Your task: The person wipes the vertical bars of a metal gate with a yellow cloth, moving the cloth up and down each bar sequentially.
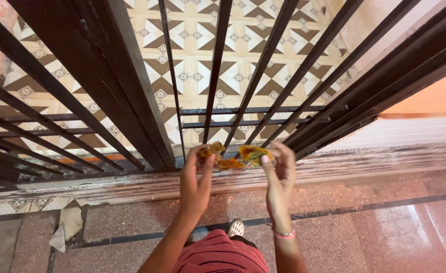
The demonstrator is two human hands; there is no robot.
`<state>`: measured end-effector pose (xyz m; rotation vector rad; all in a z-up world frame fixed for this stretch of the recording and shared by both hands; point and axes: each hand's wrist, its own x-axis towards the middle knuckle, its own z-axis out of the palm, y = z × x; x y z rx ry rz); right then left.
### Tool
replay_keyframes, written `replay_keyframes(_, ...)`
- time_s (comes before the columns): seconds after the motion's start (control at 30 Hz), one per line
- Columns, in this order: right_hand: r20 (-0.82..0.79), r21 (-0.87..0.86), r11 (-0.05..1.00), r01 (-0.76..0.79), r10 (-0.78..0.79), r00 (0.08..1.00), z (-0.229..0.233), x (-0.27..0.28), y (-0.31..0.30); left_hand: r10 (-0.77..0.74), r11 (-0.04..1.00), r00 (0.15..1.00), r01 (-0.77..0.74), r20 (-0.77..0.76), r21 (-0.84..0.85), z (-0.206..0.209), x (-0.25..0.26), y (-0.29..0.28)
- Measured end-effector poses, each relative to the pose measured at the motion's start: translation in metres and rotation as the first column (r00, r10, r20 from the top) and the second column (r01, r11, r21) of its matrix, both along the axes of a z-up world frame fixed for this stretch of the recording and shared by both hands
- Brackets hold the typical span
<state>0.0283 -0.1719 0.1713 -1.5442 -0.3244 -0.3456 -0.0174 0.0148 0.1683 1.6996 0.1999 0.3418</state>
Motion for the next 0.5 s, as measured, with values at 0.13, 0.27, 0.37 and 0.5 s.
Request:
replay_keyframes(0.13,-0.127,0.296,0.949,0.105,-0.070,0.989,0.019,-0.009,-0.018,0.097,0.977,0.951,-0.035,0.292,-0.210,0.018,-0.005,0.007)
replay_keyframes(0.27,-0.132,0.383,0.912,0.143,-0.099,0.986,0.018,-0.012,-0.020,0.002,0.917,0.948,0.125,0.317,-0.380,0.026,-0.002,0.001)
replay_keyframes(0.37,0.033,0.058,0.989,0.136,-0.138,0.990,0.014,-0.012,-0.005,-0.147,0.973,0.950,0.190,0.277,-0.135,0.030,0.006,-0.010)
replay_keyframes(0.5,0.087,-0.032,0.999,-0.015,0.018,0.996,0.023,-0.024,0.023,-0.249,0.959,0.935,0.275,0.252,-0.071,0.049,0.008,-0.015)
